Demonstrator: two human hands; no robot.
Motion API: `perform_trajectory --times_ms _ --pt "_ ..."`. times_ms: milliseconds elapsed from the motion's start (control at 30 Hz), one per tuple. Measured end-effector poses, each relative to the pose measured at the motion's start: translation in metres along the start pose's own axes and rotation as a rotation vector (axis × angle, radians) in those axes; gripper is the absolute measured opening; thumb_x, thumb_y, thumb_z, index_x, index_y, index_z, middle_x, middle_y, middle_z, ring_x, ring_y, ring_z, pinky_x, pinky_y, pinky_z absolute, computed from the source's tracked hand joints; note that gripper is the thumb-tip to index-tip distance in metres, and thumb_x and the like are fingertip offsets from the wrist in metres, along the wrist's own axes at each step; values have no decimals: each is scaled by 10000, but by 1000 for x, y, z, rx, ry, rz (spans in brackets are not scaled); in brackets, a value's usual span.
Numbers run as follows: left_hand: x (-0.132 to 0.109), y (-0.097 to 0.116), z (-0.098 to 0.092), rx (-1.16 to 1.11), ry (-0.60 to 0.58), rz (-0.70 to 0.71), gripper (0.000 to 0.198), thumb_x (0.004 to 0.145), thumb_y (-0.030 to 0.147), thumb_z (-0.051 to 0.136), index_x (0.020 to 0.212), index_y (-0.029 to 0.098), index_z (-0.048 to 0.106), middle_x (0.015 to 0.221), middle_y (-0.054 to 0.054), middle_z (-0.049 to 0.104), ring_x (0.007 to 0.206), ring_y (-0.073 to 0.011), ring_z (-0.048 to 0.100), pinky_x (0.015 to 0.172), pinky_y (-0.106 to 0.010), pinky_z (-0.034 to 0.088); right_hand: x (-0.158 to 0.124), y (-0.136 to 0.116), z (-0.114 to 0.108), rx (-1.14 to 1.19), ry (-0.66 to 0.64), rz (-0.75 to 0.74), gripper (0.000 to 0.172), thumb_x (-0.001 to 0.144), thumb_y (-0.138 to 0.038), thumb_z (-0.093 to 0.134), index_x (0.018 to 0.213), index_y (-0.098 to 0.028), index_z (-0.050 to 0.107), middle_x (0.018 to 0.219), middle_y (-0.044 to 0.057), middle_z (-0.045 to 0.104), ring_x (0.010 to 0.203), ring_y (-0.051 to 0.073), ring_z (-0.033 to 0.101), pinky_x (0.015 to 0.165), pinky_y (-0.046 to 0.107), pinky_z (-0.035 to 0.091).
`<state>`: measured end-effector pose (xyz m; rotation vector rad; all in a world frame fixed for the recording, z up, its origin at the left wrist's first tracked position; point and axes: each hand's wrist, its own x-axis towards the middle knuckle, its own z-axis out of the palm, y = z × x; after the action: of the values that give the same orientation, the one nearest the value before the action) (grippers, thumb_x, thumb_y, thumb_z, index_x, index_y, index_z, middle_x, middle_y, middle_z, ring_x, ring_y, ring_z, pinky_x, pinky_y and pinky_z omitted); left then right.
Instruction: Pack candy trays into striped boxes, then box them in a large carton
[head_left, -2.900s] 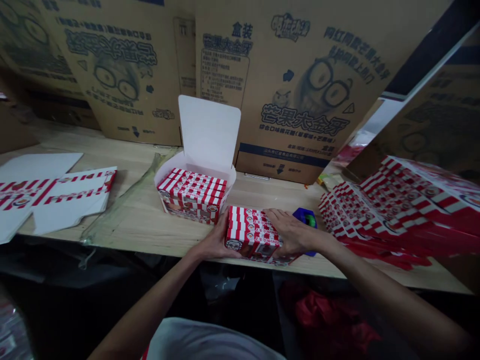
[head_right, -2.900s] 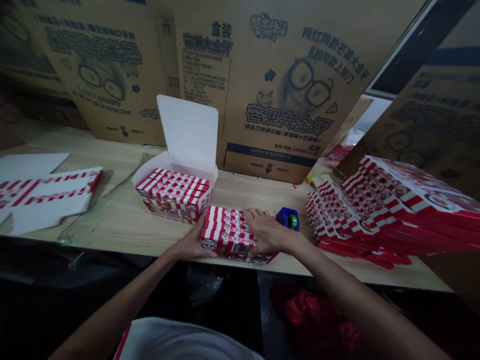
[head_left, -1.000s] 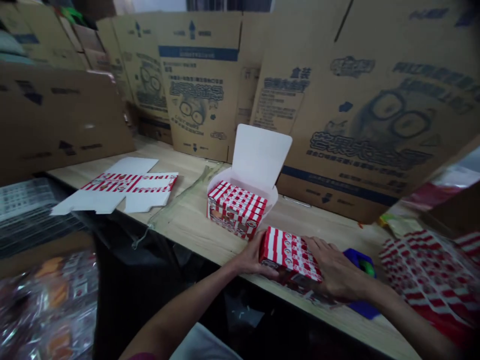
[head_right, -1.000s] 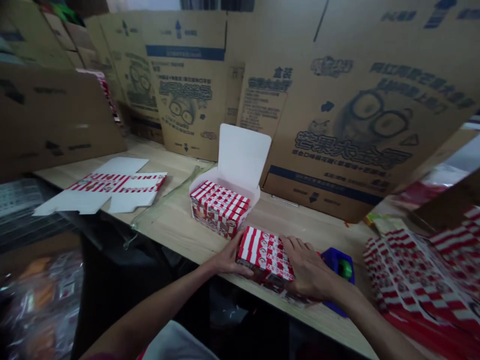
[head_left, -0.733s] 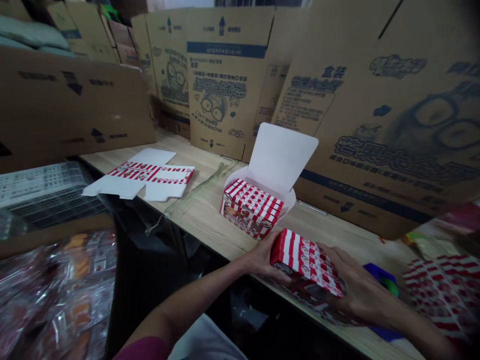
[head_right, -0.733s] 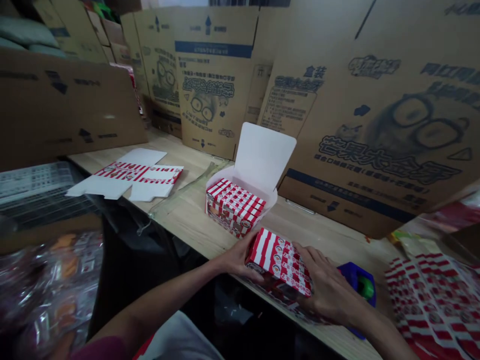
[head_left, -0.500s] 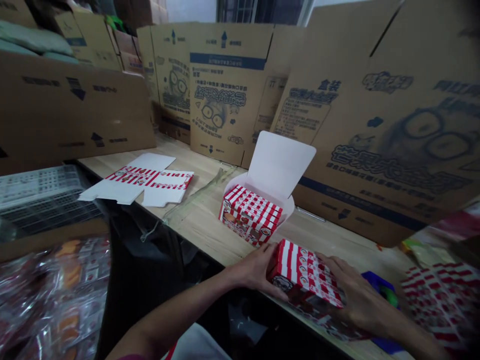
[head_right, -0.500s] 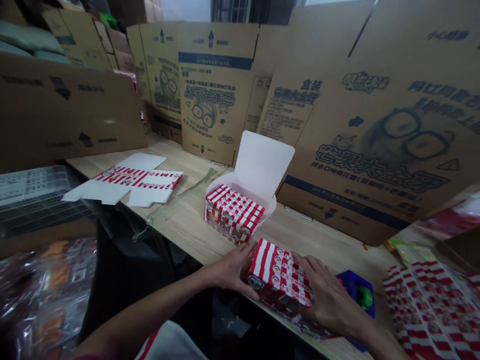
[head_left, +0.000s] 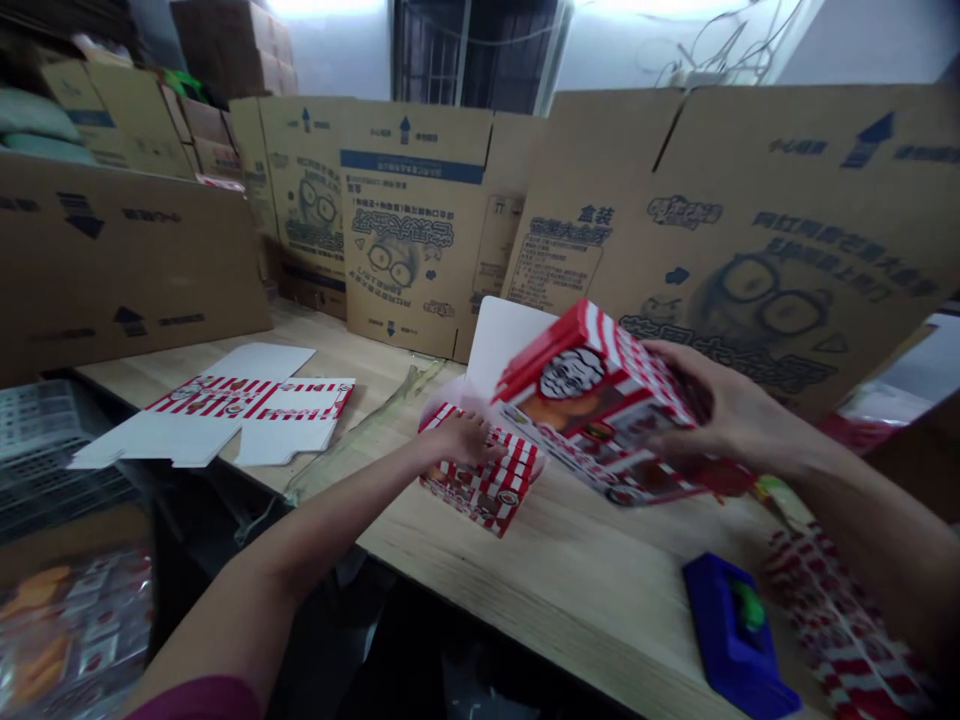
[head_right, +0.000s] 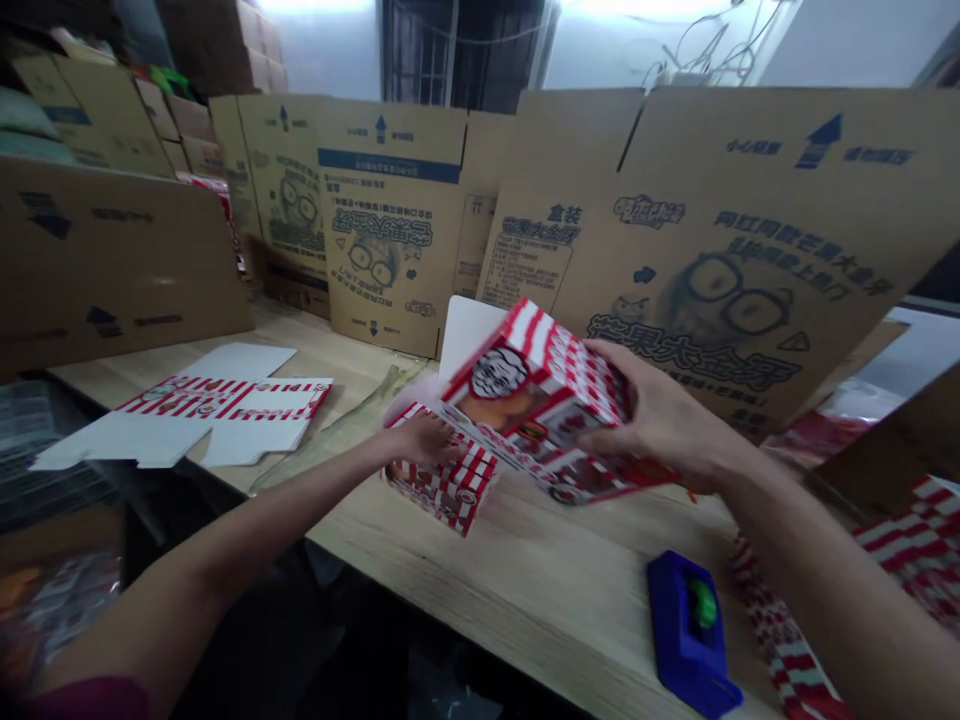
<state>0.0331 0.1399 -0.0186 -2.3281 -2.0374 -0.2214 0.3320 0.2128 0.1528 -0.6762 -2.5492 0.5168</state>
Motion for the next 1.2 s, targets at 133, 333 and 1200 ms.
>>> perform_trajectory --times_ms 133,333,1200 --pt "-21 0 10 -6 -22 -3 804 878 697 241 1280 58 520 1368 -252 504 1291 -379 444 1021 -476 353 76 -16 39 80 15 -91 937 514 -330 832 1361 -218 446 1331 81 543 1195 351 515 1052 491 397" --pt "-40 0 18 -110 -20 8 1185 630 827 513 1459 24 243 1527 -301 219 1416 -425 216 1120 -530 193 144 6 99 172 -191 -21 812 503 -224 799 1266 -185 525 1137 59 648 995 284 612 889 412 511" --pt "-53 -5 18 -138 170 154 1010 626 751 617 1364 94 408 1457 -241 401 1329 -392 379 1095 -475 262 158 33 112 368 -513 158 705 553 -205 734 1236 -220 561 1091 36 692 971 279 642 804 381 554"
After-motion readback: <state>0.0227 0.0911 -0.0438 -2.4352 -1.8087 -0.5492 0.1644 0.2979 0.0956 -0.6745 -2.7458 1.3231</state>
